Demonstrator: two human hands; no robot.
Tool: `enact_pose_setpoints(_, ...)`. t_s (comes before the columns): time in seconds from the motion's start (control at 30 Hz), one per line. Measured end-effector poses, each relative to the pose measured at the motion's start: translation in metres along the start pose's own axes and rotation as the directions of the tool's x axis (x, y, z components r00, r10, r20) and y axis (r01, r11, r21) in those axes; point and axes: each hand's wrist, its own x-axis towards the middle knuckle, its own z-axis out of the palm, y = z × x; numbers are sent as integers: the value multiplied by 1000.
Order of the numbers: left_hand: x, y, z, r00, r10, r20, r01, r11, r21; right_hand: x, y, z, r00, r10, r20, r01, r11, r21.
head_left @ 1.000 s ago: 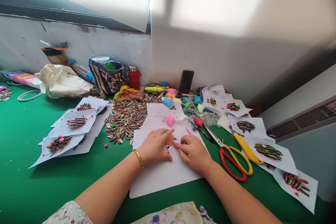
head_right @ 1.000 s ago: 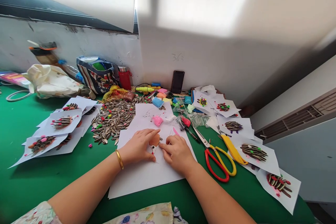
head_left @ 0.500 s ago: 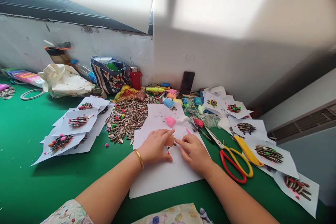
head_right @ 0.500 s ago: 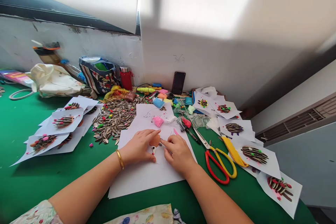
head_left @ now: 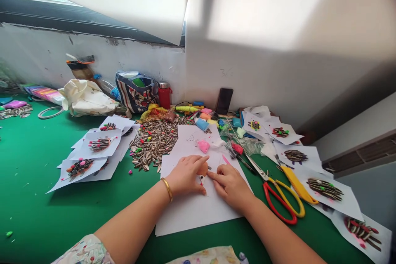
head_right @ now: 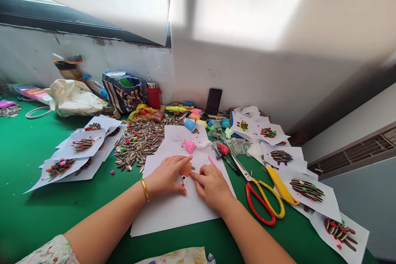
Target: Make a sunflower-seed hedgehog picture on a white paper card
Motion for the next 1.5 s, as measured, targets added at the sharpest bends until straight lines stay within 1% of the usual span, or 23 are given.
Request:
enact_pose_setpoints(0.13,0,1,-1,1000,12,-8,-12,1000,-12,1,-1,2,1000,26,6,-25,1000,-8)
enact_pose_setpoints(0.33,0,0,-1,1000,13,3,-13,1000,-12,6,-7,3,993,109,34,-107,992,-66)
enact_pose_setpoints(0.43,0,0,-1,1000,7,7,-7,1000,-7,7,-7,3,993,110,34,-108,993,-54)
enact_pose_setpoints(0.63,0,0,-2,1000,2,16,-1,1000,-9,6,-1,1,994,111,-8,-111,994,-9)
enact_pose_setpoints(0.9,1,1,-2,1000,-4,13,4,1000,-4,7,-5,-1,991,132,19,-131,991,-38)
enact_pose_setpoints(1.2,0,-1,-1,1000,1,4,-1,1000,2,6,-4,1,995,103,10,-102,994,-32)
enact_pose_setpoints(1.4,0,0,-2,1000,3,12,-3,1000,-3,1,-7,-2,999,15,-40,-17,998,-53)
enact_pose_setpoints(1.5,0,0,-2,1000,2,14,-2,1000,-3,0,-10,-4,999,-18,-41,15,998,-63)
